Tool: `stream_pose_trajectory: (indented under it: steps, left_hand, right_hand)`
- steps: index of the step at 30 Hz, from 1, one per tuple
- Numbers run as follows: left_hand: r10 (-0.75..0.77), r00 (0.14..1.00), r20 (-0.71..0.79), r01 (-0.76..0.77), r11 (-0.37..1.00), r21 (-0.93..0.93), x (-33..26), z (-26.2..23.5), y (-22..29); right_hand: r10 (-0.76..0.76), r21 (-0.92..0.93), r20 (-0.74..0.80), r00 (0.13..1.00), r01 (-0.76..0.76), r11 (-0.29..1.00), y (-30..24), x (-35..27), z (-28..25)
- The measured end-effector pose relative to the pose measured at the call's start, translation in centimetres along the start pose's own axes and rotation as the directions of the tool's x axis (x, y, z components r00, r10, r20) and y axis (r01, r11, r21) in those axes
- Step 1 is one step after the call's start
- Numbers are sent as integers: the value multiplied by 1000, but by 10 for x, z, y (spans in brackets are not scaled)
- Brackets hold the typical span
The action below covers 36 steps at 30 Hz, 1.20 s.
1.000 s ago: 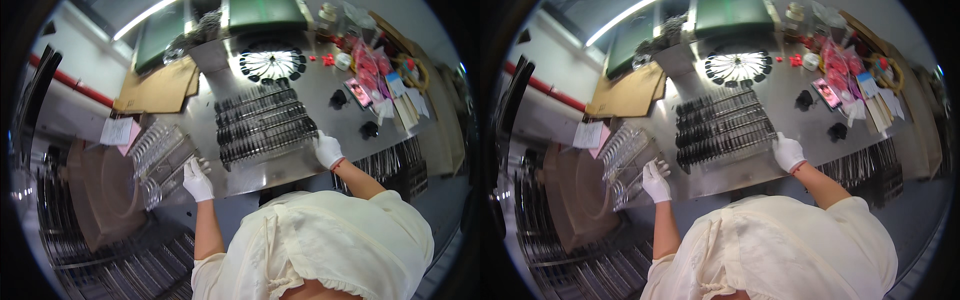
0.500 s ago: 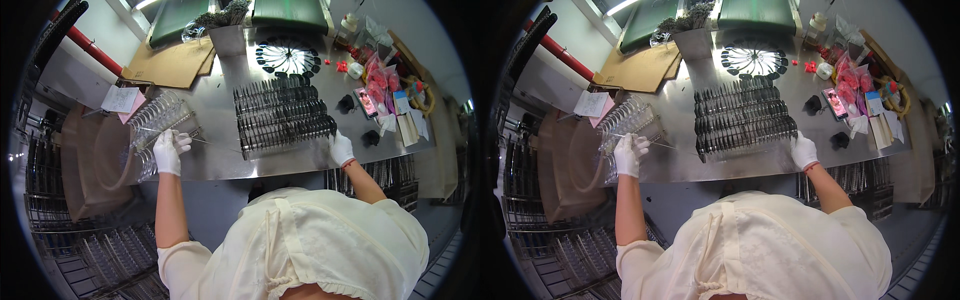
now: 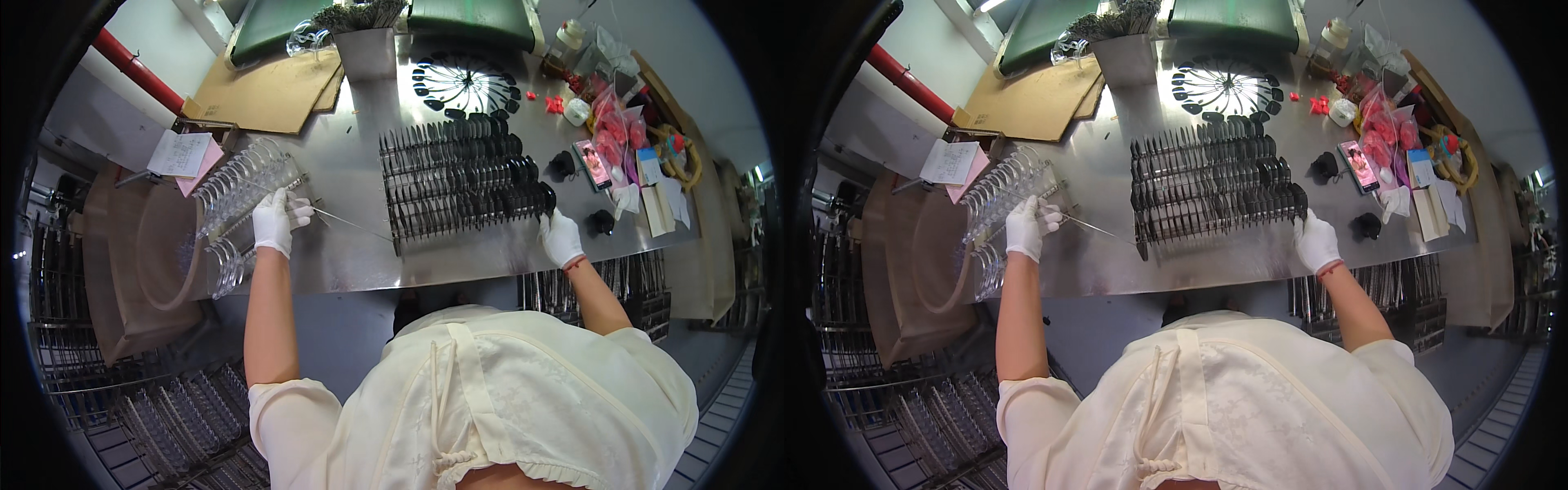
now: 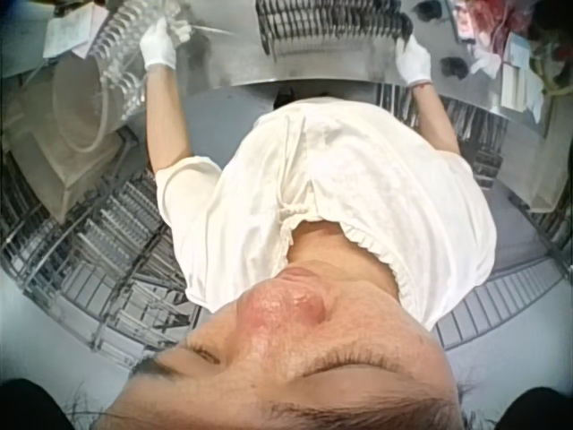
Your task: The person assembles plastic hangers by inserting black plastic clips into a metal rack. They repeatedly pick up clips, place them into slots, and adjust the rack. The person also handles clear plastic hangers and places them into the rack.
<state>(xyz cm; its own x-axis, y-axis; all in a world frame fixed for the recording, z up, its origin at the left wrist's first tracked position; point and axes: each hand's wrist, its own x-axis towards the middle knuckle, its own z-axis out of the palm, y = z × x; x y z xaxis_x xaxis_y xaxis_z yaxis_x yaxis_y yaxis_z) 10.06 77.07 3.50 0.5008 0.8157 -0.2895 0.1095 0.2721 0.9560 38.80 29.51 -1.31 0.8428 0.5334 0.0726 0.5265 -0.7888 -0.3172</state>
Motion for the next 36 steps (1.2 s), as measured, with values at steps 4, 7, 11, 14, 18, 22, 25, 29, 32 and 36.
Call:
stream_pose_trajectory:
  steps: [4,7,11,14,18,22,25,29,32,36]
  left_hand:
    - [-32,999,43,37,993,-116,8,-8,-4]
    - [-22,1000,-11,21,994,-110,11,-7,-4]
    - [30,996,-88,-32,999,-26,5,-4,8]
    - [-8,998,-66,7,1000,-19,3,3,3]
    - [-61,998,-25,58,995,-77,6,-2,-13]
    - [-160,987,3,157,966,-207,-12,-16,-33]
    - [-257,966,-9,241,918,-316,-46,-14,-46]
    - [-298,880,370,425,842,-331,-87,51,-47]
    - [-132,913,387,223,954,-201,-75,62,-49]
    - [-271,930,247,363,783,-505,-61,44,-42]
  right_hand:
    - [29,30,35,999,-30,999,-7,3,-8]
    - [38,41,54,998,-41,998,-11,4,-12]
    - [55,49,59,997,-58,997,-12,5,-16]
    - [57,53,58,997,-60,997,-13,7,-17]
    - [65,54,73,995,-69,996,-14,10,-19]
    - [84,47,78,993,-88,995,-18,9,-26]
    - [124,51,86,989,-129,990,-27,6,-29]
    - [-3,-7,59,998,4,1000,-56,3,-31]
    - [-12,101,65,998,5,995,-64,3,-27]
    - [-8,111,68,998,1,994,-65,7,-32]
